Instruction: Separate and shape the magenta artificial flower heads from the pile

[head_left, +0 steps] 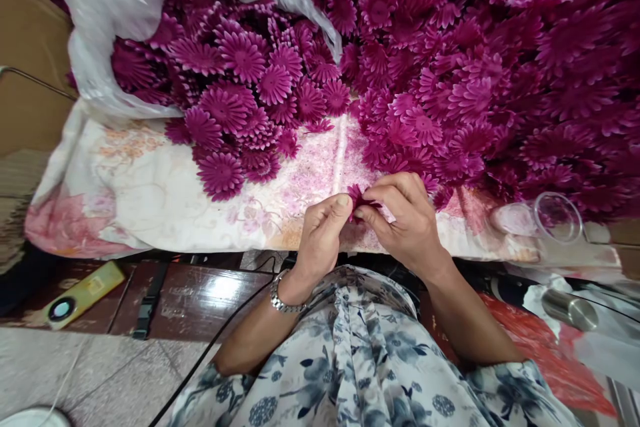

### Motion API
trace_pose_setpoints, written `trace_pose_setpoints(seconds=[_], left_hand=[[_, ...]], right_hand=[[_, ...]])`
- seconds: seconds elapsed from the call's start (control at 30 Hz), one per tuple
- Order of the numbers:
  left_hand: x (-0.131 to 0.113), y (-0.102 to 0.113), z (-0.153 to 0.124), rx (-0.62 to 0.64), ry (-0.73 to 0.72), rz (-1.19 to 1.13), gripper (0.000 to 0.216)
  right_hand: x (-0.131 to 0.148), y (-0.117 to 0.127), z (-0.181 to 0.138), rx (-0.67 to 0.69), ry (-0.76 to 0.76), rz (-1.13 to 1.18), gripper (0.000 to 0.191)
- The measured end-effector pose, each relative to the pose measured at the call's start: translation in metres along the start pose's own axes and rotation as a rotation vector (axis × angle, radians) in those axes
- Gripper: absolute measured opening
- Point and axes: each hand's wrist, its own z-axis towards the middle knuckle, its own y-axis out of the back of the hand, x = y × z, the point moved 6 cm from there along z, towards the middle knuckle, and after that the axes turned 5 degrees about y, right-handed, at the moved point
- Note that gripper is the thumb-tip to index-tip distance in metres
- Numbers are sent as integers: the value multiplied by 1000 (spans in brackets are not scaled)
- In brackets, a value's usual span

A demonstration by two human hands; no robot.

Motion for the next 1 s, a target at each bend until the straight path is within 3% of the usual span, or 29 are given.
trace_pose_setpoints(seconds=[0.17, 0.27, 0.47, 0.57, 0.67, 0.73, 0.8, 0.9, 1.0], left_hand=[[0, -2, -5, 113, 11, 87, 23], [3, 0, -6, 128, 24, 91, 24], [7, 11, -3, 60, -7, 113, 30], [4, 14, -2, 21, -40, 134, 31], [0, 18, 0, -13, -24, 102, 30], [-2, 20, 1, -23, -18, 89, 29], [-3, 20, 1, -25, -28, 106, 29], [-5, 13, 2, 17, -73, 151, 30], [-4, 6, 1, 82, -101, 191, 30]], right_hand=[[2, 0, -1, -25, 105, -122, 7], [4, 1, -1, -38, 133, -100, 7], [-2, -1, -1, -50, -18, 85, 8], [-13, 13, 0, -177, -29, 55, 7], [-27, 38, 1, -307, -36, -217, 8], [-33, 47, 3, -268, -50, -404, 15], [-28, 47, 5, -219, -11, -449, 26], [-10, 30, 7, -128, 119, -234, 22], [2, 5, 7, 49, 139, -19, 7]])
